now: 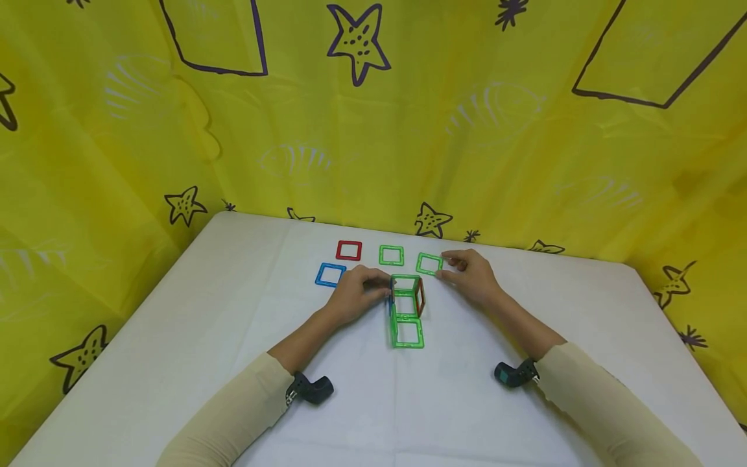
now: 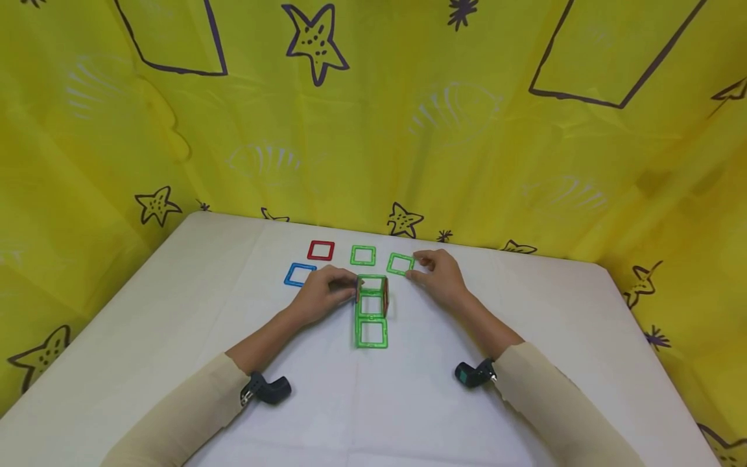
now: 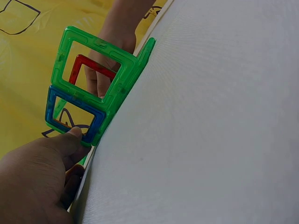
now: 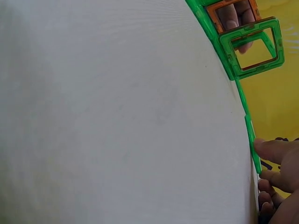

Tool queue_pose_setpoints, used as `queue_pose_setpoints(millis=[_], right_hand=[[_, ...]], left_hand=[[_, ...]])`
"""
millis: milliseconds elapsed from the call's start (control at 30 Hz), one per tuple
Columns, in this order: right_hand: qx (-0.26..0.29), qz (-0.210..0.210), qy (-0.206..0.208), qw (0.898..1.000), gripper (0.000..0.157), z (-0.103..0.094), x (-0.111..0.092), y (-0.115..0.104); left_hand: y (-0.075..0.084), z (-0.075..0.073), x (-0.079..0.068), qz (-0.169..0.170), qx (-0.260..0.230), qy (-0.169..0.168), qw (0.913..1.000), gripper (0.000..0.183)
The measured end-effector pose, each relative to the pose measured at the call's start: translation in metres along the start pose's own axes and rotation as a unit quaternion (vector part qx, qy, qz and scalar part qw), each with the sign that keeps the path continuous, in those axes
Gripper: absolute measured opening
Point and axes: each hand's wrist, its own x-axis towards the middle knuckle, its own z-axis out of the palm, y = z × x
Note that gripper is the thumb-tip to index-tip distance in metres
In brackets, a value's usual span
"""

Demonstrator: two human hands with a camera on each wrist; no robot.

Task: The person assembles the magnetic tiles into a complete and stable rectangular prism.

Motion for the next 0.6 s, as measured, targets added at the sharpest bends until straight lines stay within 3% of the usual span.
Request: queue_pose_setpoints(millis=[267, 600], right_hand=[[0.005, 0.006, -0.002, 1.000, 0.046, 0.0005, 0.0017, 0.0008], [0.062, 0.015, 0.024, 0.998, 0.052, 0.0003, -0.0041, -0.0056]], left_hand=[[0.0006, -0.0004, -0.0003, -0.002, -0.001, 0.001, 1.0000, 0.023], [0.0011, -0.0005, -0.0003, -0.005, -0.003, 0.001, 1.0000, 0.023]])
